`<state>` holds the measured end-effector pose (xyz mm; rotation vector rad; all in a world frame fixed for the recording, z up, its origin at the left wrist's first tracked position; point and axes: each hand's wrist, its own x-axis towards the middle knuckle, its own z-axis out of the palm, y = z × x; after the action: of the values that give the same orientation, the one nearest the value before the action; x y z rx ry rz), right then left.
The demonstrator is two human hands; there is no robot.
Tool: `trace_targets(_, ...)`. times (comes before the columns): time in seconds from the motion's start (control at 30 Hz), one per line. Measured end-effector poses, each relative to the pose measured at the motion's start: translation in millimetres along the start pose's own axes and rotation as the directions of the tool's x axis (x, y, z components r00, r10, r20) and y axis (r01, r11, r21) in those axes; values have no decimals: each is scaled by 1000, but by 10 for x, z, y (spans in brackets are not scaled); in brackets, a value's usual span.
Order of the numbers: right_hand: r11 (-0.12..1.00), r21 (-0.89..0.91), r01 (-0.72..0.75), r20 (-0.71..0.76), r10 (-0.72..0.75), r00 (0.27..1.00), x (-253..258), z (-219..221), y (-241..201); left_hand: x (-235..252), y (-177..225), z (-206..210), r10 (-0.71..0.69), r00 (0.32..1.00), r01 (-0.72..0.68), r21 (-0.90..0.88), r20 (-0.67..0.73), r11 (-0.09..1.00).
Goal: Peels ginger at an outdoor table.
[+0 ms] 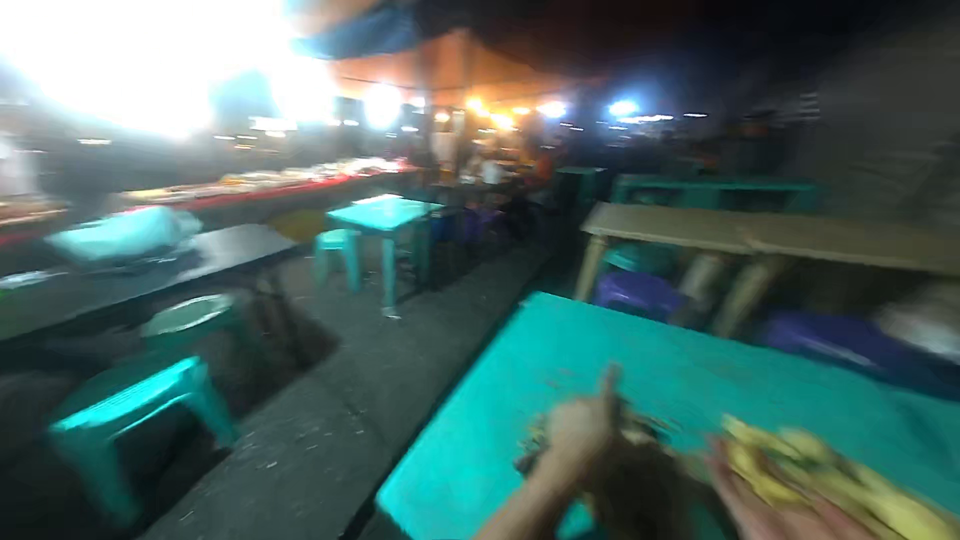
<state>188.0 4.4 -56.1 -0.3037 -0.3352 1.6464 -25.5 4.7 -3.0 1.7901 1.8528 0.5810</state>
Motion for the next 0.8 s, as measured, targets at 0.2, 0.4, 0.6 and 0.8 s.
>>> trace_targets(0.2,960,-209,186,-159,-221,962,22,211,-7,17,366,131,98,993,-108,204,60,973)
trace_targets(0.4,870,-442,220,-142,-310,940,10,203,93,81,743,273,195,976,-207,130,100,970)
trace_targets(0.6,883,-438,169,-155,-259,953,-49,259,112,-80,748,498,166,969,-177,48,184,983)
trace_targets(0.8,918,-353,182,-155,-250,956,-78,255,172,-76,722,504,127,956,-167,136,263,977)
